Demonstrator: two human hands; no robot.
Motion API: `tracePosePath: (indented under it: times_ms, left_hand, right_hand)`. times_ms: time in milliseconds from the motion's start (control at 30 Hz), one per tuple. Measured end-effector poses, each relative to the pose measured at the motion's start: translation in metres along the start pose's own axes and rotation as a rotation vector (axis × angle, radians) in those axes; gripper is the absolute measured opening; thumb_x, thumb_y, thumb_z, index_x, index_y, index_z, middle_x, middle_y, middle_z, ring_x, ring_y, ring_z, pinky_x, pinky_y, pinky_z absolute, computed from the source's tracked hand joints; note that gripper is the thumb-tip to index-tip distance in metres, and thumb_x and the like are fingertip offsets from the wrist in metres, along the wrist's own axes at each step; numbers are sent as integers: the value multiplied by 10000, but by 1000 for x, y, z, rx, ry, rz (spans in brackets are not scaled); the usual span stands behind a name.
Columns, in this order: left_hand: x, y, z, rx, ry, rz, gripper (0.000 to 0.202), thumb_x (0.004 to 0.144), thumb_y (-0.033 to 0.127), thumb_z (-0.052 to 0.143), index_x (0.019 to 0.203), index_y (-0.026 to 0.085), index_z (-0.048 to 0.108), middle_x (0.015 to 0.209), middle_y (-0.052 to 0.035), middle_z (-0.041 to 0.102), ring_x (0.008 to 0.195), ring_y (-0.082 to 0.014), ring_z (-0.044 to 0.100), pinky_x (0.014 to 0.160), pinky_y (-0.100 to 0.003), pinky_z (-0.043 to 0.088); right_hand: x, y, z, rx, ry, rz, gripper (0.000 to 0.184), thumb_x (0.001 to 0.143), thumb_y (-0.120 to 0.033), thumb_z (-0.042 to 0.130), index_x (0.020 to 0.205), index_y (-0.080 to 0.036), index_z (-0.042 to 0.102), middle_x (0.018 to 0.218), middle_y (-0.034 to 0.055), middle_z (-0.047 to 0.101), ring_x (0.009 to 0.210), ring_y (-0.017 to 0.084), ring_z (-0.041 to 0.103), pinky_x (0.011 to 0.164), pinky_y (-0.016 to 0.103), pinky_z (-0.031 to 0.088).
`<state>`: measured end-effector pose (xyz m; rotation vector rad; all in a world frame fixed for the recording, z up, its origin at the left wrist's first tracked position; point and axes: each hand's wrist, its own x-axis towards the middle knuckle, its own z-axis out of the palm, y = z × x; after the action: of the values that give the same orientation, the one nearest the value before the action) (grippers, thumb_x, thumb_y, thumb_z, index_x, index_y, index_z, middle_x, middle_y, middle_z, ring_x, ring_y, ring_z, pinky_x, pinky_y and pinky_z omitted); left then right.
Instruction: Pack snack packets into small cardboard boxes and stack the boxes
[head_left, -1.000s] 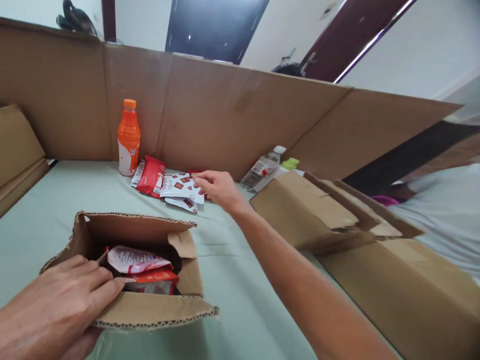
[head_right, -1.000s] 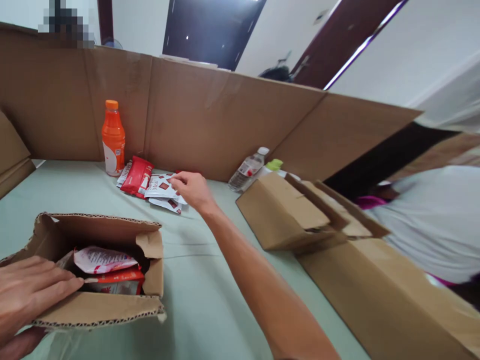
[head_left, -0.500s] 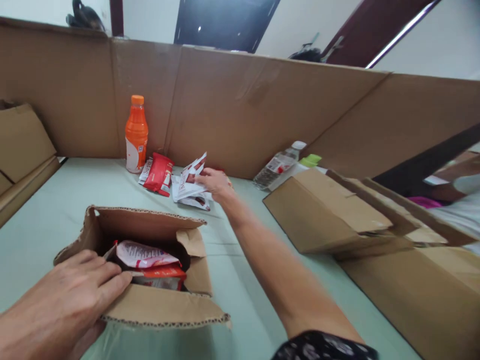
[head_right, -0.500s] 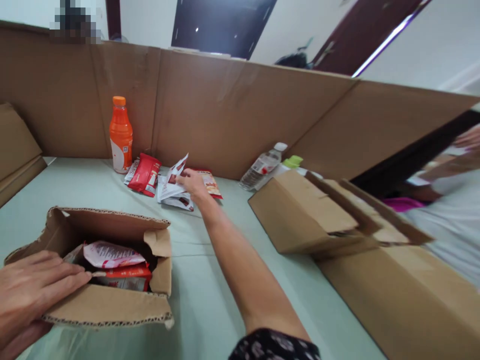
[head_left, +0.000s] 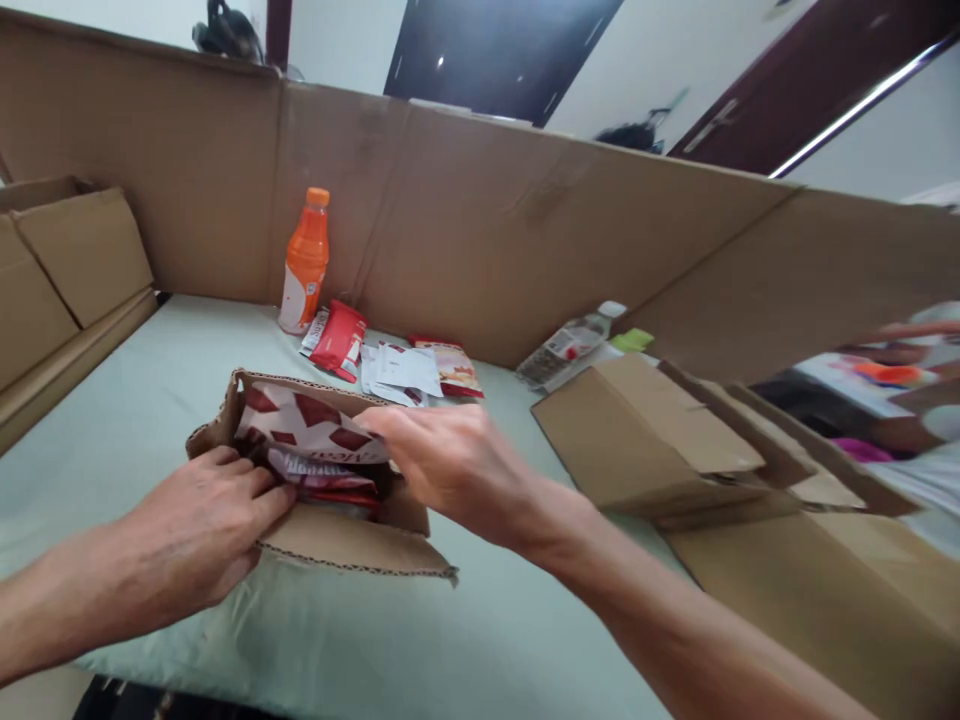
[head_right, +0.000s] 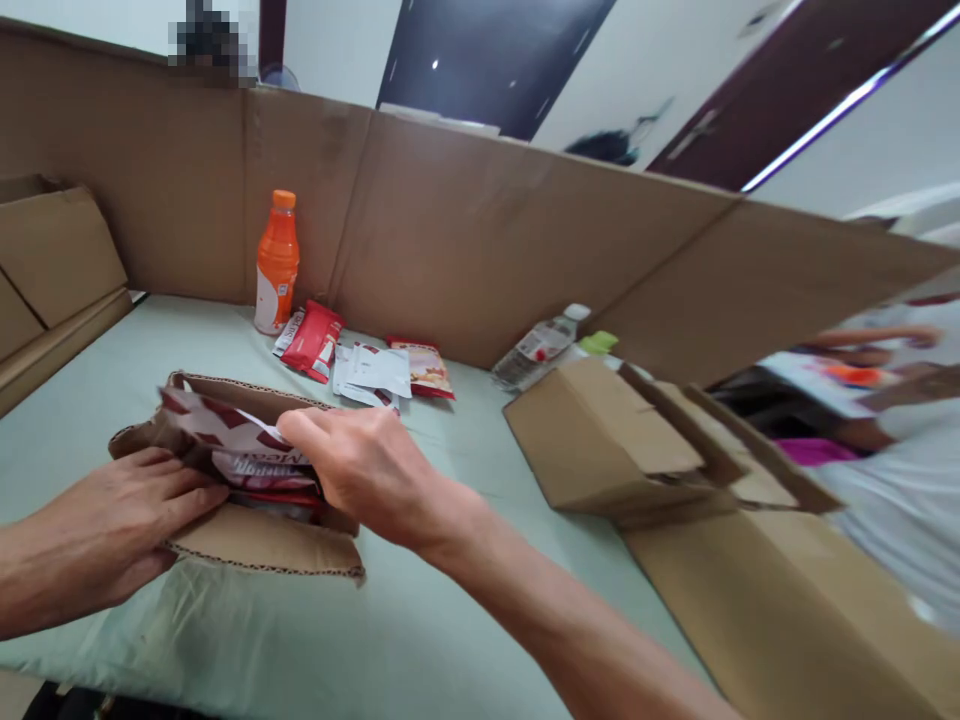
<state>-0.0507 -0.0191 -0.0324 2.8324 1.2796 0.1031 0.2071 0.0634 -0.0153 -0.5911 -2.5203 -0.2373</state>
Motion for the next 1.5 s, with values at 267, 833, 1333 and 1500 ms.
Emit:
tracePosePath:
  times_ms: [267, 833, 1333, 1500]
  left_hand:
    - [-7, 0, 9, 2, 70, 15, 303, 812, 115, 589, 1092, 187, 680, 977, -91, 746, 858, -316, 690, 777, -462, 555]
    - [-8, -3, 10, 49, 186, 63, 444, 720, 7, 535, 1122, 156, 650, 1081, -129, 762, 940, -330, 720, 806, -491, 600]
    - [-38, -23, 37, -303, 612, -378, 540, 1045, 429, 567, 1553, 339, 407, 1505, -33, 605, 1394, -289, 598, 1209, -460, 477]
    - [-26, -24, 37, -411, 614, -441, 578, 1051, 514, 540, 1574, 324, 382, 1336, -64, 721, 1233, -274, 706, 1096, -457, 563]
  right_hand:
    - [13, -2, 5, -162, -60, -21, 286, 979, 0, 400, 883, -203, 577, 699, -7, 675, 592, 119, 570, 569, 258, 328]
    - [43, -5, 52, 109, -827, 182, 276, 1026, -122, 528, 1195, -159, 743, 1100, 117, 817, 966, 238, 771, 746, 298, 523]
    - [-80, -16, -4, 499, 190, 351, 514, 987, -590, 648, 1383, -262, 668, 1479, 154, 647, 1379, 316, 615, 1116, 540, 543]
    - [-69, -17, 5, 374, 189, 352, 646, 980, -539, 675, 1552, -290, 506, 1610, 155, 515, 1497, 342, 487, 1201, 593, 445]
